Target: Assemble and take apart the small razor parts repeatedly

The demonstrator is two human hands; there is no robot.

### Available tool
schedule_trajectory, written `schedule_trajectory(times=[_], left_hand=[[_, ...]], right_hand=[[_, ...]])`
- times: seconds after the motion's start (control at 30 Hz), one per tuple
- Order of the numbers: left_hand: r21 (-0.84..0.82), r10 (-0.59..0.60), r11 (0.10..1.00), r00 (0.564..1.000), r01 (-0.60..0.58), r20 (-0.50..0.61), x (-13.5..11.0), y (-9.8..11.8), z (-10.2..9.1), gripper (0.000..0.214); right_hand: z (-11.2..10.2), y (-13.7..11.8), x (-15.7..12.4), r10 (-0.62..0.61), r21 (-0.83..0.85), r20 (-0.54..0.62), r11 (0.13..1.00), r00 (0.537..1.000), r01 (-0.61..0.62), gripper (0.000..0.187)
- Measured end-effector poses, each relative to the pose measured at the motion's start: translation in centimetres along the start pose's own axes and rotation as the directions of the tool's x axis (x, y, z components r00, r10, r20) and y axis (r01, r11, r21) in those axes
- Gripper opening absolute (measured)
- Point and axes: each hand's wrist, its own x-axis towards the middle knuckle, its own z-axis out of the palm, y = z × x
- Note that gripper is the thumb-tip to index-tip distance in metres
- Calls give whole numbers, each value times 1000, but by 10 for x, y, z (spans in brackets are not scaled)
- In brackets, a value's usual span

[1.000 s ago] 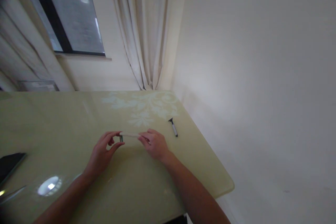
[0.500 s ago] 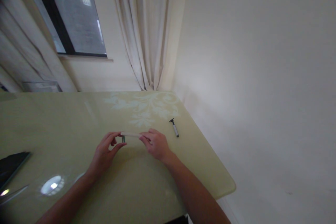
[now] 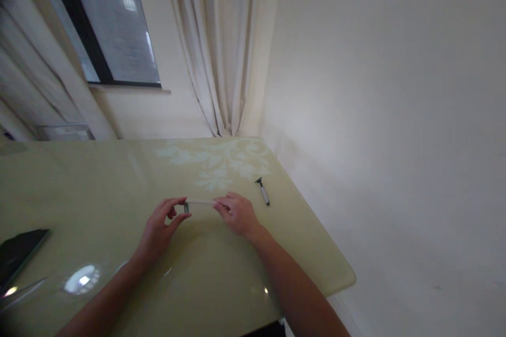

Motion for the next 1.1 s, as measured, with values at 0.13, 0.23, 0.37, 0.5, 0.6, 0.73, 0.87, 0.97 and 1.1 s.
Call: schedule_trajectory(times=[0.13, 0.23, 0.37, 0.5, 0.6, 0.73, 0.87, 0.97, 1.1], left_hand=[[-1, -4, 1000, 1000, 4, -12, 0, -1, -1, 39], [-3, -14, 1000, 1000, 14, -15, 0, -2, 0, 38], [-7, -16, 1000, 1000, 16, -6, 0, -2, 2, 36], [-11, 2, 1000, 1000, -2, -6, -1, -2, 2, 38], [-9, -5, 1000, 1000, 5, -6, 0, -2, 1, 37], [-11, -6, 1000, 1000, 6, -12, 0, -2, 0, 38], [-3, -24, 1000, 1000, 24, -9, 1, -3, 1, 36], [-9, -34, 999, 999, 34, -11, 1, -4, 1, 35], [-14, -34, 999, 999, 34, 4, 0, -4, 1, 34]], right_hand=[[1, 0, -1, -33, 6, 38, 999, 999, 33, 34], [1, -2, -1, -26, -1, 7, 1000, 1000, 26, 35], [0, -3, -1, -46, 14, 53, 999, 998, 46, 32], [-1, -3, -1, 0, 17, 13, 1000, 1000, 0, 34], [-1, -3, -1, -24, 33, 54, 999, 998, 23, 32], [1, -4, -1, 11, 7, 1, 1000, 1000, -11, 33], [3, -5, -2, -10, 7, 52, 1000, 999, 10, 30], [5, -6, -2, 17, -4, 21, 1000, 1000, -17, 31], [10, -7, -3, -24, 14, 55, 1000, 998, 24, 31]])
